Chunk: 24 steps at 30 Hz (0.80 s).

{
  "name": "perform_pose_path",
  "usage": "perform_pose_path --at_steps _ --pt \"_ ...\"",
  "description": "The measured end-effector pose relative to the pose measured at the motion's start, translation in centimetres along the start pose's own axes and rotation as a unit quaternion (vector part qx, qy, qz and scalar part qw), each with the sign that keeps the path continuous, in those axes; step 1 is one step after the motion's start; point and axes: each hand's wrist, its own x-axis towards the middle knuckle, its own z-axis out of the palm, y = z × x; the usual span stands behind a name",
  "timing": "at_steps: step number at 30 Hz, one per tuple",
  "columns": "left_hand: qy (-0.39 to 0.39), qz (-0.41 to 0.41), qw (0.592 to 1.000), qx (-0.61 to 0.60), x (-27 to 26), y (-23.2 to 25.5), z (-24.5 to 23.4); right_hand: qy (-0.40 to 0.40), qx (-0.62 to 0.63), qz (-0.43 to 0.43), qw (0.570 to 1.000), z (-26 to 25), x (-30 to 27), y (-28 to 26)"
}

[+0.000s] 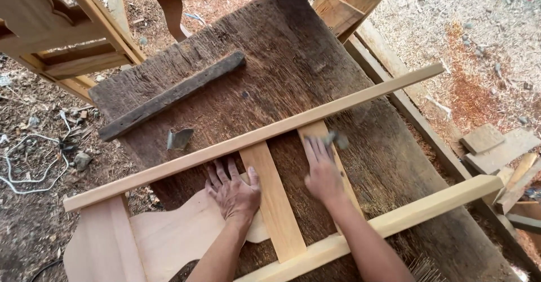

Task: The person sands a wooden chair frame using a sanding block. They work on the edges and flat surfaces of the frame, repositioning the chair multiple times to access different areas.

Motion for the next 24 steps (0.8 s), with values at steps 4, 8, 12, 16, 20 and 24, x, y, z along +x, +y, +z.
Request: perform_pose_path --at_steps 4,8,12,16,20,24 --pt "-0.029 -0.012 0.999 0.018 0.2 -0.3 0.5 0.021 0.036 -0.006 0.999 -1.6 2.0 -0.1" --pt "0.044 0.022 0.999 -0.015 -0.2 -0.7 1.3 -0.002 0.023 0.006 1.000 -1.9 -6.1 -0.3" --pt "0.141 0.071 0.988 0.000 0.0 -1.1 2.3 -0.039 0.031 0.057 0.997 -0.8 -13.1 -0.7" --pt "0.106 0.063 0.992 -0.003 0.1 -0.9 1.9 -0.012 0.020 0.020 1.000 -0.4 -5.0 -0.7" --pt "0.095 0.055 0.994 0.004 0.0 -0.9 1.2 0.036 0.047 -0.009 0.998 2.1 2.0 -0.4" --pt "0.077 0.048 0.996 0.003 0.0 -1.1 1.5 -0.005 -0.003 -0.036 0.999 -1.1 -2.1 -0.2"
